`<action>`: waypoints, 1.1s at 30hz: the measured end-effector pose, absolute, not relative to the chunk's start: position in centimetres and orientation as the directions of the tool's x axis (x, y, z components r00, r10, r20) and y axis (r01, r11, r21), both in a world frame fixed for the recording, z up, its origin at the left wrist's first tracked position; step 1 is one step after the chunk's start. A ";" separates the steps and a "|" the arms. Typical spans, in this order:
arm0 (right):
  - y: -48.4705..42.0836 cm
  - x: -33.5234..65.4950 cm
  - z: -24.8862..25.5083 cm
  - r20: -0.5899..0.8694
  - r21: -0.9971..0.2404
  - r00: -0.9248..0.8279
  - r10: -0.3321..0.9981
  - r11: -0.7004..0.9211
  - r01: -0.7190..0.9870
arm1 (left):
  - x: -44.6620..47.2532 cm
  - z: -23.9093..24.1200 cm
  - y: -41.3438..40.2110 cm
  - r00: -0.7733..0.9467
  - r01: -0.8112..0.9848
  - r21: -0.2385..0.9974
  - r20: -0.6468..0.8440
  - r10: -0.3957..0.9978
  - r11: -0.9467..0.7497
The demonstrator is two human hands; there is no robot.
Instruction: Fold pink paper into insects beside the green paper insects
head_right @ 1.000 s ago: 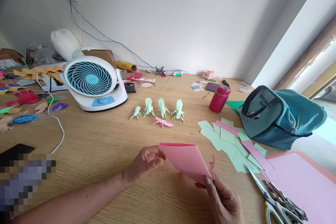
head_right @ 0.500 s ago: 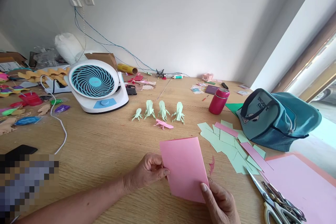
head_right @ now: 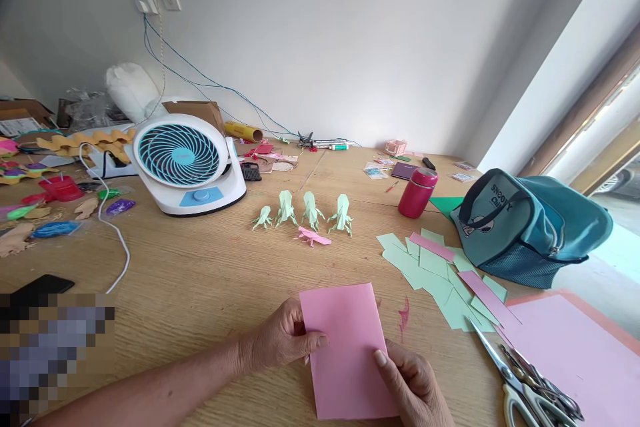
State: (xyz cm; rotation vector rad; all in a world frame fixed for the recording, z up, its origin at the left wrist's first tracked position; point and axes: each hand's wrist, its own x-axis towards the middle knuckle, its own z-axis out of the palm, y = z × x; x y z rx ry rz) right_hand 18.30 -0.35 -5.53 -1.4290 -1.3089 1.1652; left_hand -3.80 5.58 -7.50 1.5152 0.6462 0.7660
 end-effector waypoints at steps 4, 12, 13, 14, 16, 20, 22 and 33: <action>-0.1 18.5 -5.8 -0.197 -0.979 -0.064 0.978 -0.192 0.074 | -3.8 -6.9 5.3 0.678 -0.021 0.997 0.073 0.732 -0.079; -0.1 18.2 -5.8 -0.224 -0.969 -0.161 0.961 -0.236 -0.065 | -4.1 -7.5 5.7 0.599 0.063 0.998 -0.018 0.800 -0.025; -0.1 18.2 -5.7 -0.230 -0.968 -0.158 0.960 -0.243 -0.069 | -4.1 -7.5 5.7 0.620 0.063 0.998 -0.024 0.784 -0.020; -0.2 18.1 -5.7 -0.239 -0.964 -0.157 0.958 -0.253 -0.078 | -4.1 -7.5 5.7 0.645 0.061 0.998 -0.027 0.764 -0.016; -0.2 18.1 -5.6 -0.256 -0.957 -0.163 0.953 -0.274 -0.095 | -4.0 -7.2 5.5 0.685 0.050 0.999 -0.030 0.728 -0.006; -0.2 18.0 -5.6 -0.277 -0.947 -0.203 0.939 -0.303 -0.110 | -4.0 -6.5 5.4 0.637 0.043 0.999 -0.043 0.770 0.020; -0.2 18.1 -5.8 -0.300 -0.939 -0.224 0.927 -0.329 -0.103 | -4.0 -6.3 5.4 0.588 0.053 0.998 -0.048 0.808 0.020; 0.1 18.7 -6.5 -0.323 -0.934 -0.330 0.887 -0.355 -0.040 | -4.2 -6.9 5.7 0.652 0.129 0.992 -0.086 0.754 0.001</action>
